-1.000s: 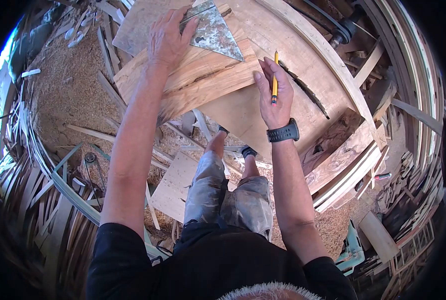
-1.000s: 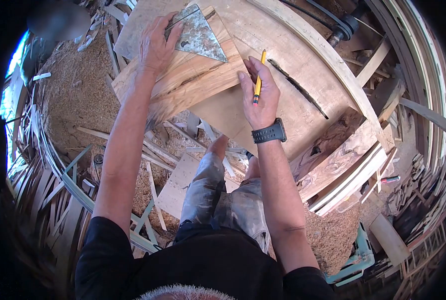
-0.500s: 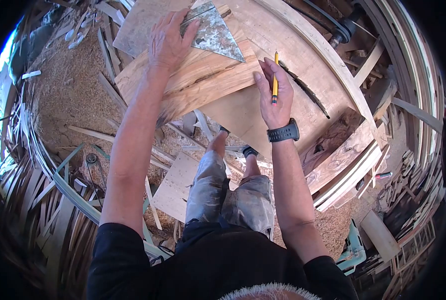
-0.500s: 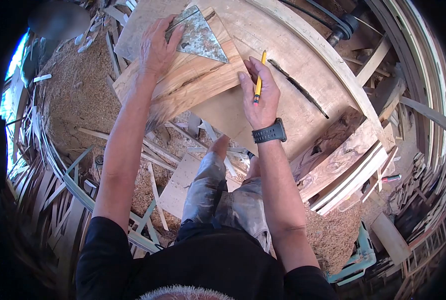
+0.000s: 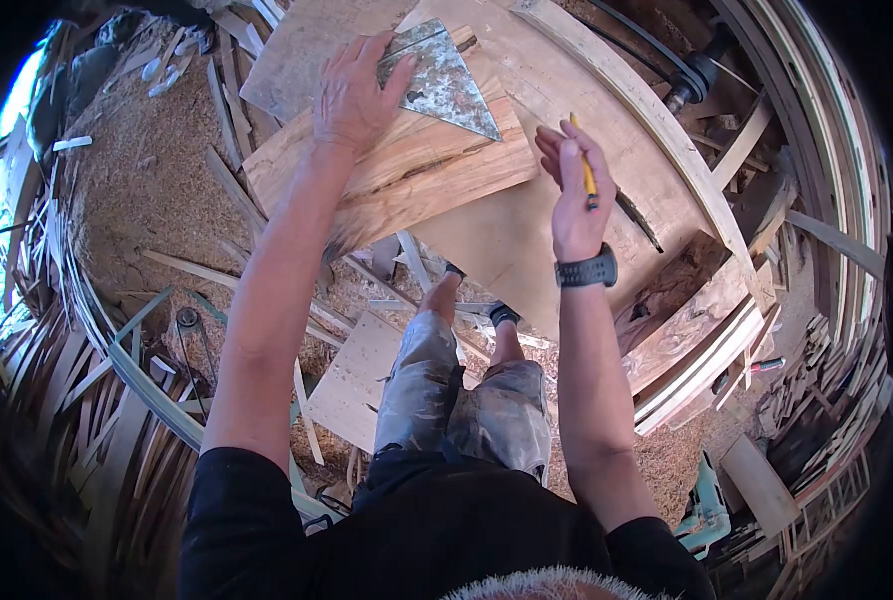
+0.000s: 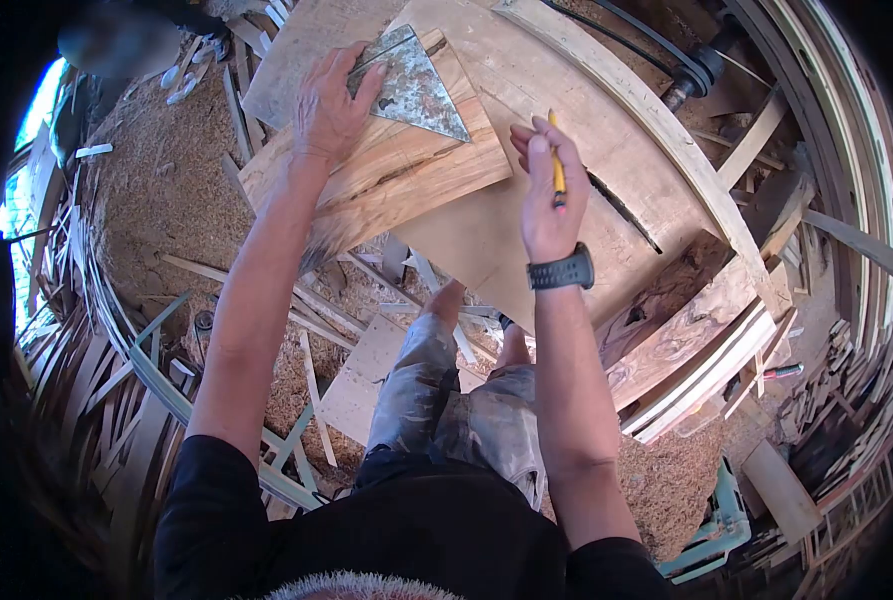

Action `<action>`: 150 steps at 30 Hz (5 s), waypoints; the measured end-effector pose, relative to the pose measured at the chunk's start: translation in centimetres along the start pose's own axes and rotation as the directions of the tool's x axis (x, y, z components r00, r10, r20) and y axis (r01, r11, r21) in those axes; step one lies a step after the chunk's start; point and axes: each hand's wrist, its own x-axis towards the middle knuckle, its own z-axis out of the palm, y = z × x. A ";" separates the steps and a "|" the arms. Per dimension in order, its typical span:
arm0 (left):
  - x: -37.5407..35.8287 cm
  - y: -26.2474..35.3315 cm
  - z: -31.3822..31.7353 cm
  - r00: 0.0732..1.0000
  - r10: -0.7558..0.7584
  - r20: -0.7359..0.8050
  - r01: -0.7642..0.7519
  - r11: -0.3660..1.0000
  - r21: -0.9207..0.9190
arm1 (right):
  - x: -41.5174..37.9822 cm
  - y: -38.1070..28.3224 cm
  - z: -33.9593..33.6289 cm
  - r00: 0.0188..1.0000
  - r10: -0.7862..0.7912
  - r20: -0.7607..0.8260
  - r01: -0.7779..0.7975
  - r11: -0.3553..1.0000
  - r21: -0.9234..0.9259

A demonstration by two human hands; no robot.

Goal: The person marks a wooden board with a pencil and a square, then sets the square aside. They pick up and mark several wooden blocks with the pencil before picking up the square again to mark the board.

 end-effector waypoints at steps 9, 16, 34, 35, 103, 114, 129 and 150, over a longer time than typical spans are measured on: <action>0.0 -0.1 0.2 1.000 0.015 -0.023 -0.015 1.000 -0.019 | 7.8 -0.5 1.9 0.986 -0.093 -0.137 0.105 0.991 0.086; 0.0 -0.3 0.3 0.999 0.030 -0.030 -0.031 0.999 -0.028 | 7.9 -0.7 2.8 0.982 -0.045 0.183 0.052 0.998 -0.030; 0.1 -0.2 0.4 0.999 0.018 -0.040 -0.018 1.000 0.010 | 7.8 0.9 3.5 0.950 -0.125 0.285 0.161 0.981 -0.105; 0.0 -0.1 0.4 0.999 0.015 -0.042 -0.015 1.000 0.001 | 7.8 0.9 3.1 0.950 -0.124 0.287 0.161 0.981 -0.106; -3.9 -2.3 -5.2 0.971 -0.236 0.037 0.239 0.966 -0.101 | -2.4 -0.8 -0.5 0.989 0.129 -0.065 -0.139 0.971 -0.192; -3.9 -2.4 -4.4 0.974 -0.226 -0.014 0.222 0.965 -0.143 | -2.6 -0.6 -1.2 0.989 0.137 -0.061 -0.147 0.967 -0.208; -4.3 -2.4 -3.8 0.966 -0.244 -0.081 0.233 0.965 -0.118 | -2.7 -0.9 -1.4 0.987 0.127 -0.097 -0.142 0.975 -0.173; -4.1 -2.6 -3.6 0.973 -0.201 -0.113 0.184 0.972 -0.146 | -1.3 -2.5 -0.5 0.996 0.032 -0.081 -0.046 0.982 -0.182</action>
